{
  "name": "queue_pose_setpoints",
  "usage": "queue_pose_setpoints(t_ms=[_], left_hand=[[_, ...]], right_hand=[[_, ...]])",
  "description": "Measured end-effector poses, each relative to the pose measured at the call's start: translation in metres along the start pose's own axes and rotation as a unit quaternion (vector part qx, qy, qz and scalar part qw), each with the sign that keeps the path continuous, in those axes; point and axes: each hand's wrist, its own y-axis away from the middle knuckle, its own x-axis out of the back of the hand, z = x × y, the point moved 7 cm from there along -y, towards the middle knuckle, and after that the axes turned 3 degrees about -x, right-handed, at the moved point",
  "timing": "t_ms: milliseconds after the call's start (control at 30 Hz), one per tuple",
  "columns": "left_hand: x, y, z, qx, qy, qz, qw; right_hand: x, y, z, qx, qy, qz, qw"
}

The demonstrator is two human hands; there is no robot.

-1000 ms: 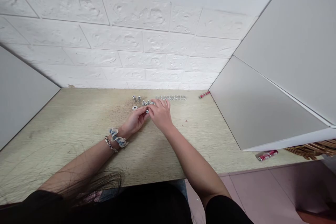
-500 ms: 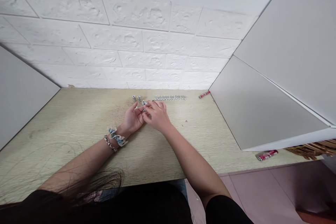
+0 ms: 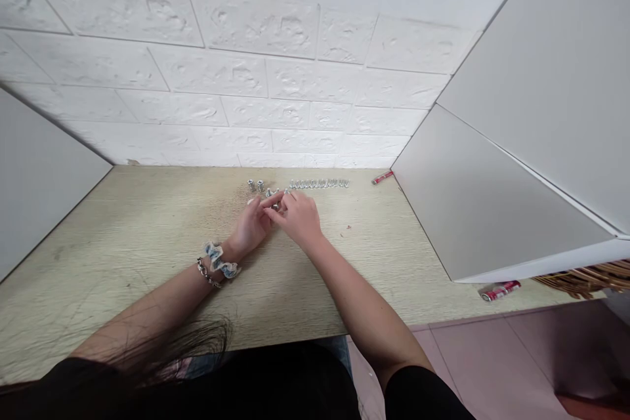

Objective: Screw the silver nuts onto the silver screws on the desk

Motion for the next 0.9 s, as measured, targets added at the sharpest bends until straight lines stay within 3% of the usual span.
queue_pose_setpoints(t_ms=[100,200,300,400,500,667,800,900], left_hand=[[0.000,0.001,0.002,-0.069,-0.053,-0.015,0.996],[0.003,0.003,0.003,-0.096,-0.085,-0.005,0.992],[0.006,0.004,0.007,-0.111,-0.113,0.013,0.987],[0.001,0.007,0.011,-0.133,-0.182,-0.015,0.974],[-0.008,0.011,0.014,-0.171,-0.310,-0.068,0.933],[-0.023,0.019,0.021,-0.269,-0.486,-0.126,0.822],[-0.027,0.022,0.024,-0.302,-0.526,-0.137,0.783],[-0.025,0.020,0.025,-0.307,-0.525,-0.127,0.783]], right_hand=[[-0.015,0.001,0.006,-0.041,-0.078,-0.097,0.991],[-0.030,0.002,0.009,-0.066,-0.221,-0.147,0.962],[-0.049,0.004,0.015,-0.158,-0.374,-0.175,0.897],[-0.067,0.009,0.016,-0.252,-0.473,-0.223,0.815],[-0.073,0.015,0.015,-0.323,-0.540,-0.257,0.734],[-0.069,0.022,0.010,-0.370,-0.619,-0.279,0.633],[-0.071,0.024,0.006,-0.370,-0.662,-0.294,0.581],[-0.072,0.022,0.008,-0.375,-0.674,-0.267,0.578]])
